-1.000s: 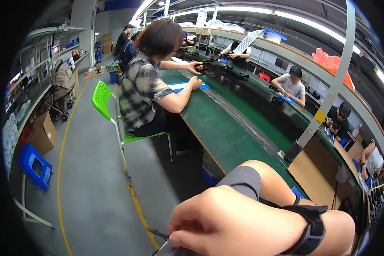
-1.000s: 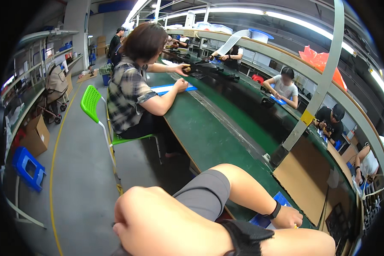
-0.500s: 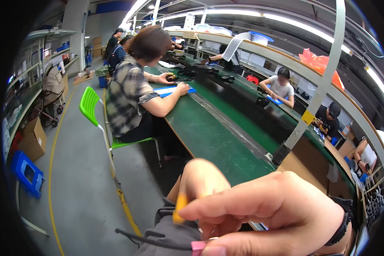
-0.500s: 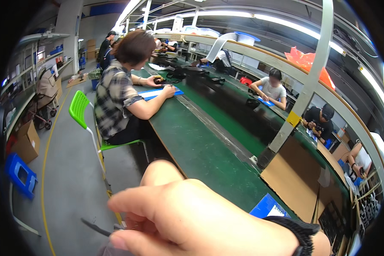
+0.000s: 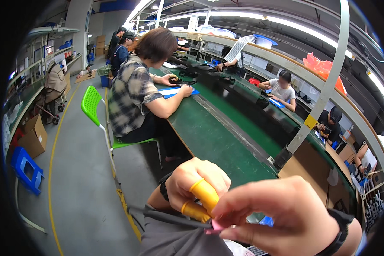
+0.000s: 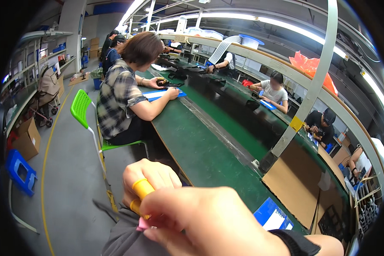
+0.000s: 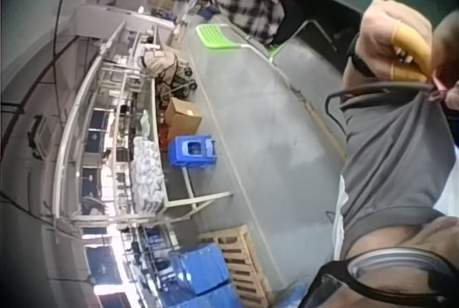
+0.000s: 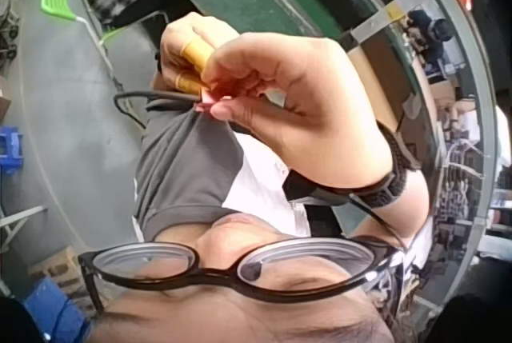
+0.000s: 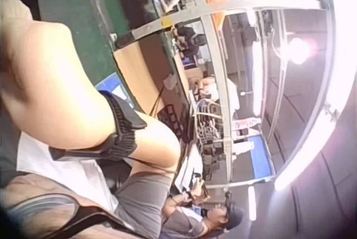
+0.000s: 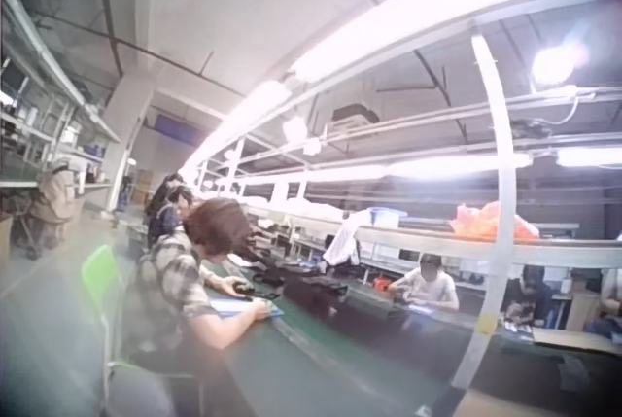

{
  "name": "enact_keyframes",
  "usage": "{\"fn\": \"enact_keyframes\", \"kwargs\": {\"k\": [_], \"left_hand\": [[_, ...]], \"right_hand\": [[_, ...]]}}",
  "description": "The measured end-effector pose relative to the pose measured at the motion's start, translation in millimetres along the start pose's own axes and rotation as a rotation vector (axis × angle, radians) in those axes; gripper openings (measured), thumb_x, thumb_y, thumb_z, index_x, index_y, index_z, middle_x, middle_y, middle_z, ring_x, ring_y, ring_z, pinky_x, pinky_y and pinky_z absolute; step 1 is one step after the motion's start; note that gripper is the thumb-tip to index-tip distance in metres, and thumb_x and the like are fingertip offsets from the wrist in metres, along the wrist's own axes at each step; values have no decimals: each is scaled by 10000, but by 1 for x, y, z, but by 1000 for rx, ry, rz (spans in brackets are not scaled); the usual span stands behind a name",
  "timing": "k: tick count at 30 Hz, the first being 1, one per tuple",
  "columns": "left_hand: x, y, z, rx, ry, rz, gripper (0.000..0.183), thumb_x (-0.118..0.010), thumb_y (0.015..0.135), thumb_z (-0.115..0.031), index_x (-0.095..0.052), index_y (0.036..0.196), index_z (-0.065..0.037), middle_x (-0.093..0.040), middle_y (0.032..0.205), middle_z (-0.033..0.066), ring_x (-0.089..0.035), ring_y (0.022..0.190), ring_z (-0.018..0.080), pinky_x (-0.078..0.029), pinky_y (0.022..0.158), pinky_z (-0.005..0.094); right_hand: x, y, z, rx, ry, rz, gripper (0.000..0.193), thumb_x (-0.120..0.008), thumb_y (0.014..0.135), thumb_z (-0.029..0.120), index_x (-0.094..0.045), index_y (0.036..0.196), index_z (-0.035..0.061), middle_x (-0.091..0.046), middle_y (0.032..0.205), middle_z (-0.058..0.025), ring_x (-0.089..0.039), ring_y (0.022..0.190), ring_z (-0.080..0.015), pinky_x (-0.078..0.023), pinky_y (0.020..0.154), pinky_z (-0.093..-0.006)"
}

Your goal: Assembling the internal frame and components of an electronic device using tweezers and manual handling.

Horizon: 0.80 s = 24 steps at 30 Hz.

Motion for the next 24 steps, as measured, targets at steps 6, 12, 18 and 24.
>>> {"fn": "enact_keyframes", "kwargs": {"k": [6, 12, 18, 24], "left_hand": [[-9, -1, 16, 122, -92, -12, 151, -646, 673, -85, -532, 637, 8, -497, 570, 85, -434, 439, 224, -343, 426, 276], [-8, -3, 9, 63, -37, -11, 137, -643, 677, -87, -539, 650, -3, -505, 581, 84, -451, 457, 234, -355, 441, 277], [-10, -2, 12, 172, 30, 14, 117, -644, 686, -105, -557, 674, -27, -541, 629, 73, -510, 531, 238, -382, 479, 277], [-11, -14, 15, 131, 44, 37, 166, -666, 679, -179, -578, 707, -41, -577, 689, 53, -547, 616, 220, -403, 533, 264]], "right_hand": [[-20, -12, 38, 795, -355, -146, 187, -571, 643, 26, -542, 826, 48, -511, 711, -49, -522, 721, -220, -363, 598, -265], [-35, -8, 46, 597, -765, -225, 41, -483, 641, 51, -477, 674, 28, -477, 743, -42, -474, 714, -169, -328, 634, -267], [-16, 3, 50, 562, -559, -252, 97, -577, 636, 64, -523, 715, 46, -517, 702, -32, -512, 680, -160, -357, 629, -260], [-22, 16, 31, 517, -289, 198, 126, -659, 655, 82, -585, 756, 71, -561, 697, 2, -528, 634, -147, -334, 573, -250]]}}
Point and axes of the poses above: each hand's wrist, its own y-axis towards the middle knuckle, its own x-axis out of the back of the hand, z = x × y, the point moved 9 cm from there along y, towards the middle knuckle
